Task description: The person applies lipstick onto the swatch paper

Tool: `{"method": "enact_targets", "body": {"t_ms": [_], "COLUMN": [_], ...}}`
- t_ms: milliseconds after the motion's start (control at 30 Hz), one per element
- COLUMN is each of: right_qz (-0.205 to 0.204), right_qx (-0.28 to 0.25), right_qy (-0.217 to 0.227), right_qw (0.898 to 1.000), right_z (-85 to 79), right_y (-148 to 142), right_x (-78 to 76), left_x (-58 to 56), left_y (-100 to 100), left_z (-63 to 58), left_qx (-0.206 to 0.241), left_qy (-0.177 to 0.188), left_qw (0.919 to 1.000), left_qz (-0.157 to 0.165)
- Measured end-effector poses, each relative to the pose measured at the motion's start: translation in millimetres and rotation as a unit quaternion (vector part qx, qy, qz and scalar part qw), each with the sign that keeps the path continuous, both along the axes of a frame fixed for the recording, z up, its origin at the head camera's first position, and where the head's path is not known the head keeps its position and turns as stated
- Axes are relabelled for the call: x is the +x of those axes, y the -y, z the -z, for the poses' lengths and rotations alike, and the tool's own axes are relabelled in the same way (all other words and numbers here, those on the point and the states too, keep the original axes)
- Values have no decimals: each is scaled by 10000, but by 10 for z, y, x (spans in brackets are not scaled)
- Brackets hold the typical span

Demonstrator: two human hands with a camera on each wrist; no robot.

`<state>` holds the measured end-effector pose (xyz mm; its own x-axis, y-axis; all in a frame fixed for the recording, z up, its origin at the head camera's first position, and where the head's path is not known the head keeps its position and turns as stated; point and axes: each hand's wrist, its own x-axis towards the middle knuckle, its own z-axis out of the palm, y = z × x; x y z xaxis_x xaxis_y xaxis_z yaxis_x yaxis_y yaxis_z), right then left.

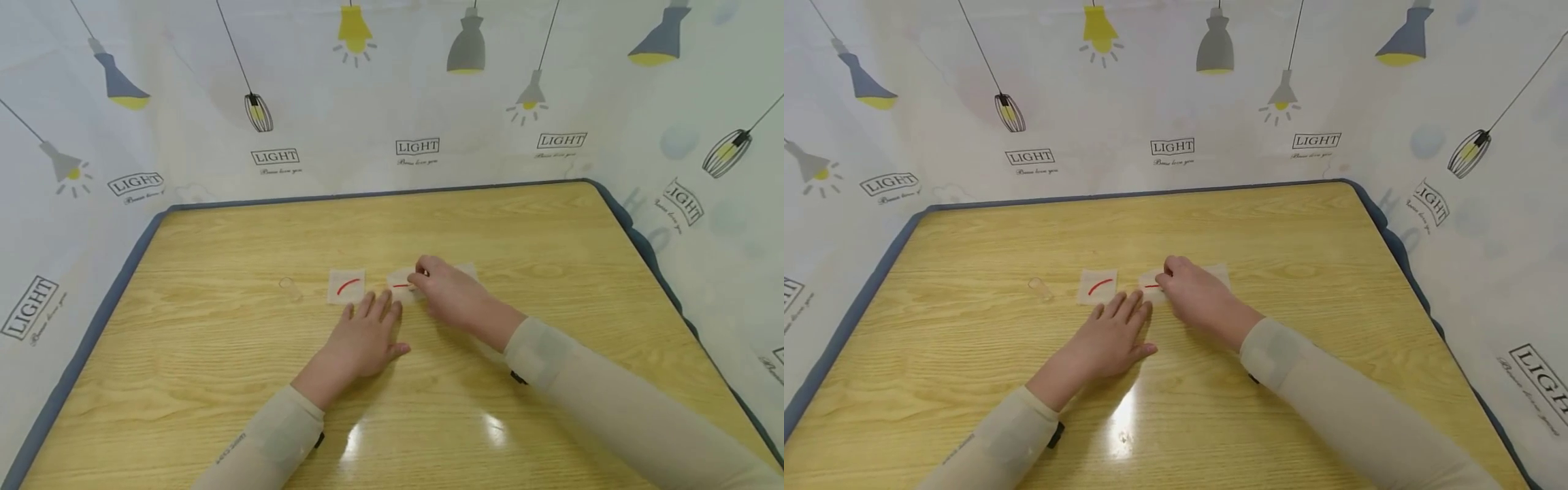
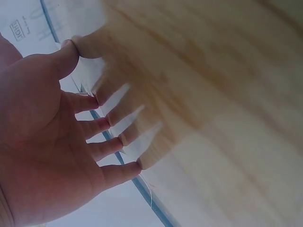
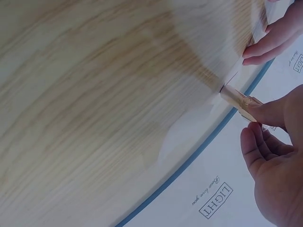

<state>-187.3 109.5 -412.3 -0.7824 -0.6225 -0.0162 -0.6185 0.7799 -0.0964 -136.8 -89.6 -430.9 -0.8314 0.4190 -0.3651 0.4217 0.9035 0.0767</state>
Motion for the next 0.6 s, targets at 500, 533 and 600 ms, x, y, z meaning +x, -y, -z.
{"method": "enact_targets", "body": {"t_ms": [500, 533, 600], "right_qz": [100, 99, 110], "right_qx": [-101, -105, -113], "right_qy": [-137, -134, -110], "right_qw": [9998, 9998, 9998], "right_z": [17, 13, 5], "right_y": [-157, -160, -168], "right_x": [-19, -15, -7], "left_x": [2, 1, 0], "left_y": [5, 3, -1], "left_z": [-5, -4, 0], "left_qx": [-37, -37, -51], "left_qy": [34, 34, 41], "left_qw": [10000, 10000, 10000], "left_qz": [-18, -14, -11]}}
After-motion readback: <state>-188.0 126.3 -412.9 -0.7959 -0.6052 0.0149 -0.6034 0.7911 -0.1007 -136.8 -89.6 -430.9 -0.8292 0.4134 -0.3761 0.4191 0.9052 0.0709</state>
